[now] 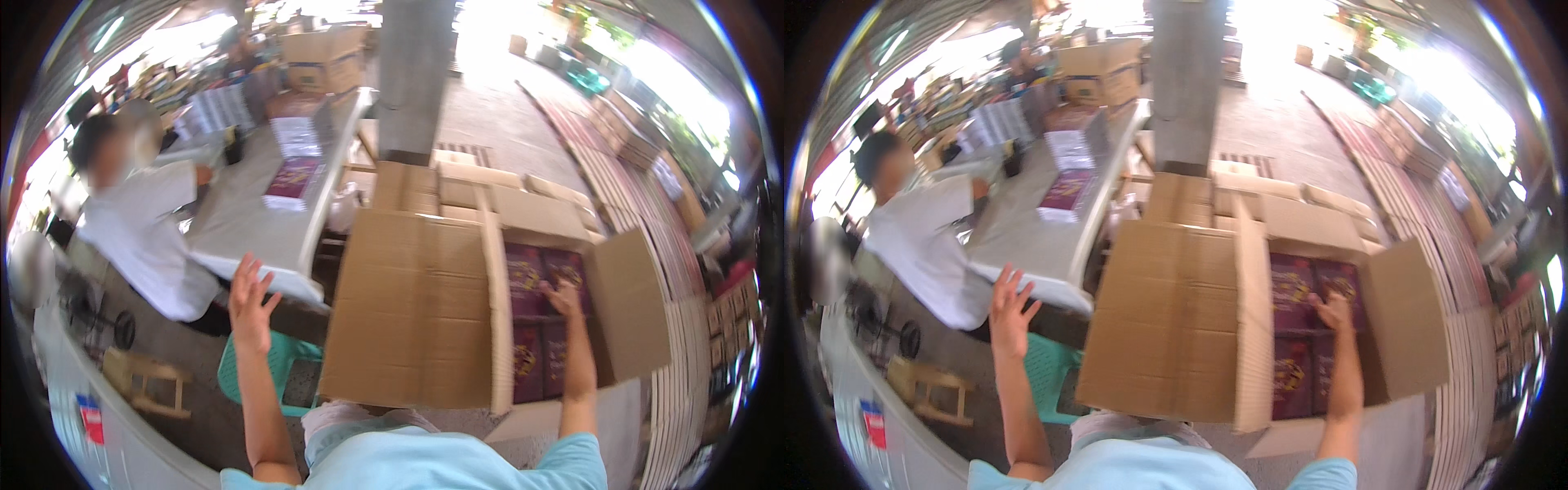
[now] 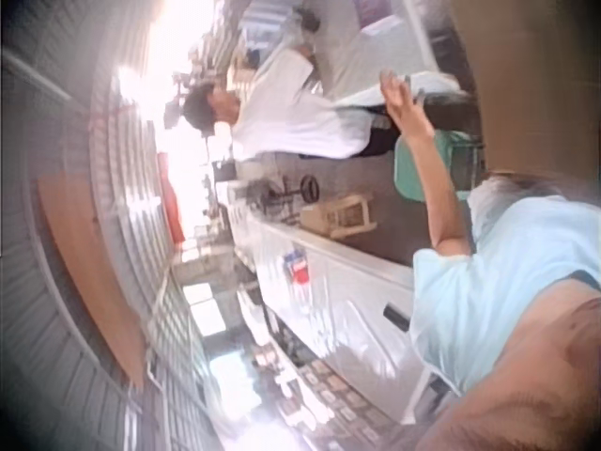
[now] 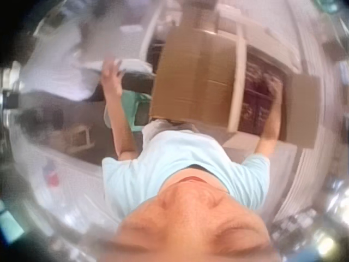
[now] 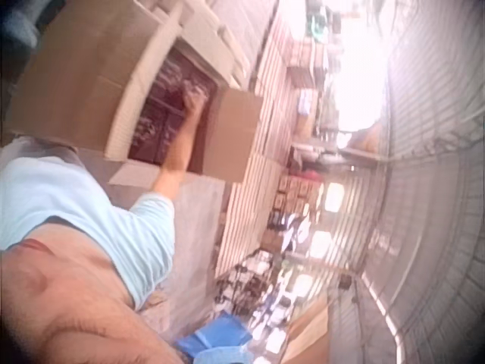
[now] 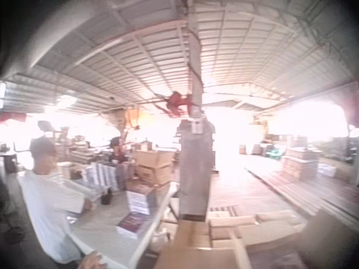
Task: The person takes stacks of notebooks from a table and places them into a cardboard box, then closes the box, tapes it shut using a tape dispenser, and writes on the box with a pen before checking a logbook.
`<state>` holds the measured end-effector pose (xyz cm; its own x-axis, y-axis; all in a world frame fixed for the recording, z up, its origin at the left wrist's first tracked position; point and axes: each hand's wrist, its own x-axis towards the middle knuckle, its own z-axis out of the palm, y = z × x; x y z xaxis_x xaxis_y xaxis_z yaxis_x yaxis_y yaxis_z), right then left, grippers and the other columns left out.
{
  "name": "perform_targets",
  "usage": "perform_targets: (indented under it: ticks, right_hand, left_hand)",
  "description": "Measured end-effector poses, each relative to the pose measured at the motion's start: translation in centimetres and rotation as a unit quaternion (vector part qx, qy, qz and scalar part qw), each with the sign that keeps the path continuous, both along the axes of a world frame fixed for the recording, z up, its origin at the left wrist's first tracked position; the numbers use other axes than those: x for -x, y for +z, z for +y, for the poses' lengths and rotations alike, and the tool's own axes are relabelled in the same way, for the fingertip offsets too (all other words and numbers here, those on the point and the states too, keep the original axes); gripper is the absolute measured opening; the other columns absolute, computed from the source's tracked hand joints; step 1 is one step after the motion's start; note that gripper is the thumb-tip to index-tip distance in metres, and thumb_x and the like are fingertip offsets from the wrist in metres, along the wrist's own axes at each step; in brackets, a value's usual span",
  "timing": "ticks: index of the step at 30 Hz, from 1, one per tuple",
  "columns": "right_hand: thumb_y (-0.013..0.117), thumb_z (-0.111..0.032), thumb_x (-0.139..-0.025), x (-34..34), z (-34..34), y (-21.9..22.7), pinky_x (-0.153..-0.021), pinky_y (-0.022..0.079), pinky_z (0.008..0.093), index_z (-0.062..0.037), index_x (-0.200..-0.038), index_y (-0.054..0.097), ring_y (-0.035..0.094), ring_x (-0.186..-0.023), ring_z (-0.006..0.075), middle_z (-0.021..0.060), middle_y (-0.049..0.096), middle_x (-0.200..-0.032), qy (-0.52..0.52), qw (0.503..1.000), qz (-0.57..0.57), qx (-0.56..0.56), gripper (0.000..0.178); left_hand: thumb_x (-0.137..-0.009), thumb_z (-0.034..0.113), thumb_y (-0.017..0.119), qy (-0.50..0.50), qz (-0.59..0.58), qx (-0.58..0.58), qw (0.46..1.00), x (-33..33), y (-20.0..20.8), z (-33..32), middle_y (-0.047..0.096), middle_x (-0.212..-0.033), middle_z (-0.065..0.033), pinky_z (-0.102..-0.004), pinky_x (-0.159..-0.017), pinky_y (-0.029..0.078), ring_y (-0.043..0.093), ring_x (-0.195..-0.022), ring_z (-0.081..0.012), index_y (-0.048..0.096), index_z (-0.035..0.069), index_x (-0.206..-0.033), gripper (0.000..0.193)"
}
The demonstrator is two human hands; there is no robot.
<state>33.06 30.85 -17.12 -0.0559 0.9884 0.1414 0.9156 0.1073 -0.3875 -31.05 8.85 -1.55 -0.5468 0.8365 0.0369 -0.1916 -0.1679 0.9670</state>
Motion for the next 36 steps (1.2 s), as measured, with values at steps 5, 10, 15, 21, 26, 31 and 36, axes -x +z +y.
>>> perform_targets:
  ticks: [5,10,15,21,26,31,36]
  right_hand:
    - [0.063,-0.033,-0.093,10.1,1.1,16.8,-0.078,0.053,0.0347,-0.0071,-0.113,0.066,0.067,-0.09,0.0232,0.0133,0.069,-0.104,-0.108,0.961,0.151,-0.205,0.034]
    - [0.063,-0.028,-0.093,27.3,3.0,30.8,-0.088,0.049,0.0357,-0.0057,-0.116,0.065,0.062,-0.106,0.021,0.0099,0.066,-0.115,0.085,0.94,0.122,-0.308,0.033]
    - [0.072,-0.025,-0.083,49.0,9.2,30.9,-0.099,0.043,0.0398,-0.0054,-0.109,0.068,0.057,-0.112,0.029,0.0125,0.063,-0.116,0.261,0.921,-0.024,-0.288,0.033]
    - [0.075,-0.047,-0.077,63.2,16.7,22.1,-0.103,0.041,0.0432,-0.0068,-0.128,0.059,0.052,-0.12,0.0374,0.023,0.057,-0.125,0.247,0.968,0.008,-0.031,0.067]
    - [0.067,-0.063,-0.078,70.9,27.4,13.4,-0.107,0.037,0.0421,-0.0031,-0.138,0.046,0.048,-0.127,0.0373,0.0251,0.052,-0.133,0.174,0.97,0.169,0.032,0.087]
    - [0.06,-0.073,-0.077,79.7,36.5,10.1,-0.109,0.034,0.0406,0.0016,-0.143,0.037,0.042,-0.133,0.0356,0.0253,0.045,-0.141,0.061,0.916,0.374,0.129,0.102]
    - [0.053,-0.078,-0.077,82.2,44.8,4.9,-0.106,0.035,0.0467,-0.0004,-0.141,0.04,0.044,-0.131,0.0327,0.022,0.046,-0.141,-0.082,0.888,0.431,0.139,0.101]
  left_hand:
    - [-0.093,0.039,0.061,0.057,0.019,0.014,0.998,9.6,-3.4,2.6,0.041,-0.143,-0.0095,-0.0419,-0.093,0.044,0.047,-0.123,-0.0237,0.035,0.018,-0.146,0.063]
    - [-0.085,0.03,0.072,0.037,-0.036,0.082,0.995,19.9,-10.0,11.6,0.038,-0.144,-0.0112,-0.041,-0.088,0.041,0.045,-0.121,-0.021,0.039,0.021,-0.142,0.067]
    - [-0.077,0.04,0.077,0.048,0.101,0.204,0.973,25.6,-14.7,21.9,0.038,-0.143,-0.0207,-0.0428,-0.097,0.041,0.044,-0.126,-0.0284,0.038,0.006,-0.141,0.082]
    - [-0.081,0.046,0.074,0.023,0.136,0.156,0.978,29.8,-12.4,34.7,0.038,-0.143,-0.0255,-0.0422,-0.109,0.033,0.038,-0.134,-0.0345,0.032,-0.004,-0.143,0.089]
    - [-0.068,0.076,0.066,-0.058,-0.14,0.14,0.978,36.0,-12.3,46.3,0.01,-0.157,-0.0224,-0.065,-0.107,0.017,0.011,-0.144,-0.0392,0.024,0.01,-0.151,0.114]
    - [-0.072,0.073,0.066,-0.041,-0.046,0.057,0.996,39.8,-13.7,57.8,0.025,-0.152,-0.0246,-0.0502,-0.111,0.025,0.026,-0.141,-0.0349,0.024,-0.002,-0.147,0.114]
    - [-0.072,0.065,0.071,-0.051,-0.011,-0.017,0.999,35.3,-16.0,63.8,0.043,-0.141,-0.0244,-0.0381,-0.109,0.032,0.042,-0.131,-0.0316,0.028,-0.012,-0.142,0.113]
